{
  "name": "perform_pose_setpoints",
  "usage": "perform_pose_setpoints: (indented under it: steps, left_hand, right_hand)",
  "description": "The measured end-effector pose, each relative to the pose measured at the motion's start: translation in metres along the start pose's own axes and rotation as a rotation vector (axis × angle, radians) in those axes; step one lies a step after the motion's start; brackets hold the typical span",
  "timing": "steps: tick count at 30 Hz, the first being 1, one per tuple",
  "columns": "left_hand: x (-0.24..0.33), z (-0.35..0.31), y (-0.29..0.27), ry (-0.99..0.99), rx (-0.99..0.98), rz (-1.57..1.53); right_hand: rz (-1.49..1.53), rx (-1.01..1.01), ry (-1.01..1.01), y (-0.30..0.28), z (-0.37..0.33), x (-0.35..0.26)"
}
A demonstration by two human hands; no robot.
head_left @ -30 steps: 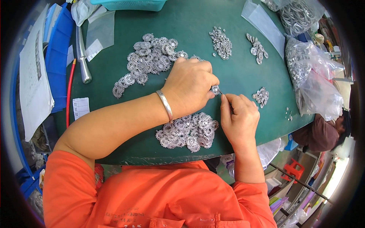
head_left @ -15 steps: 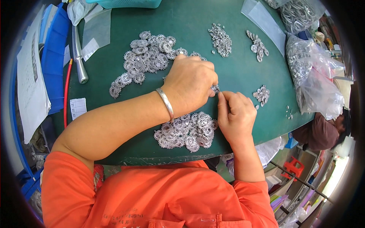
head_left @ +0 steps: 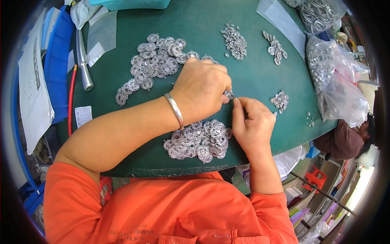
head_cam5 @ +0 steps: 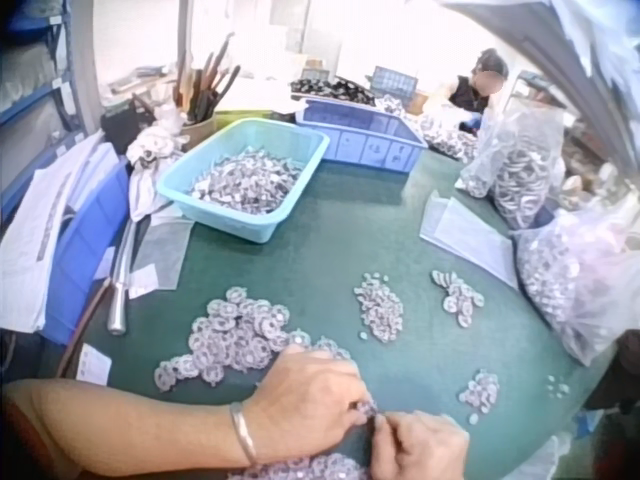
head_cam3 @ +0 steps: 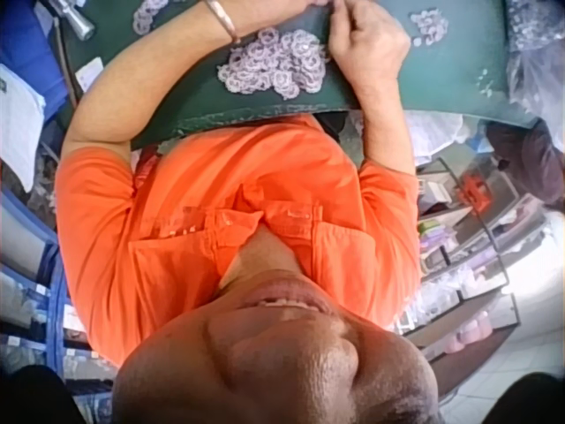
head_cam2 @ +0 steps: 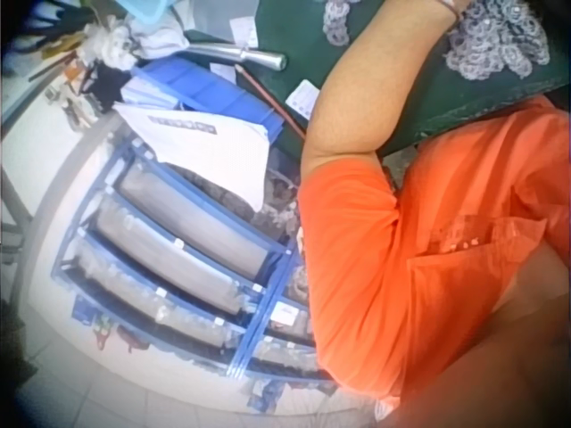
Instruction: The person assembles small silver-colored decorative metal pieces on a green worktable. They pick up individual components, connect them by hand, and arrange the assembled units into small piles. The person briefly adjusts the head-mounted camera before resuming assembly.
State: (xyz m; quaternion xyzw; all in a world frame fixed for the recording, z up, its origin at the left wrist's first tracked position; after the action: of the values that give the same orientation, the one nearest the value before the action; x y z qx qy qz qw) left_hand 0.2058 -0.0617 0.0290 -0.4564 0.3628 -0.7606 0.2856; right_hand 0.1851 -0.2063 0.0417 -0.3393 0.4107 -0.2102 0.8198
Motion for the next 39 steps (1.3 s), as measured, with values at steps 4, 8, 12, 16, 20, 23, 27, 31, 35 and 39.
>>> perform_pose_setpoints:
  steps: [4, 8, 12, 16, 20, 23, 27, 31, 35, 39]
  left_hand:
    - [0.000, -0.001, 0.002, 0.011, 0.014, 0.005]
    - [0.001, 0.000, 0.001, 0.014, 0.012, 0.005]
    - [-0.001, -0.002, 0.001, 0.025, 0.038, -0.005]
    - [0.000, -0.001, 0.002, 0.025, 0.027, -0.003]
    - [-0.001, -0.001, 0.002, 0.019, 0.026, -0.003]
    - [0.000, -0.001, 0.001, 0.015, 0.033, -0.005]
    - [0.001, -0.001, 0.002, 0.015, 0.043, -0.019]
    - [-0.001, -0.001, 0.003, 0.012, 0.025, -0.012]
    - [-0.002, -0.001, 0.004, 0.014, 0.023, -0.020]
    - [0.000, -0.001, 0.002, 0.009, 0.027, -0.017]
  right_hand:
    - [0.021, -0.004, 0.010, 0.000, -0.002, 0.001]
    - [0.031, 0.001, -0.015, 0.001, -0.001, 0.000]
    - [0.001, 0.013, 0.029, 0.000, 0.001, 0.001]
    - [0.028, 0.002, 0.061, -0.002, 0.000, 0.002]
    - [0.079, -0.015, 0.124, -0.004, 0.000, 0.005]
    - [0.103, -0.001, 0.179, -0.005, 0.001, 0.002]
    - [0.140, 0.022, 0.112, -0.002, 0.000, 0.005]
    - [0.183, -0.028, 0.056, -0.002, 0.003, 0.009]
    - [0.196, -0.040, 0.065, -0.005, 0.000, 0.012]
    - [0.188, 0.016, 0.082, -0.004, -0.002, 0.015]
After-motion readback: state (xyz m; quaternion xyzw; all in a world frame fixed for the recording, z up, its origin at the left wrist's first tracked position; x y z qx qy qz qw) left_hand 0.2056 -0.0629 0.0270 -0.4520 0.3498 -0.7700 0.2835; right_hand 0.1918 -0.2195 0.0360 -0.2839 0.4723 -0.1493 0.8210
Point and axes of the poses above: each hand's wrist, its own z-axis towards the middle knuckle, its own y-axis out of the palm, x = y × z, the point moved 5 cm from there along z, towards the middle knuckle, and after that the axes turned 10 degrees about z, right-handed, at the moved point
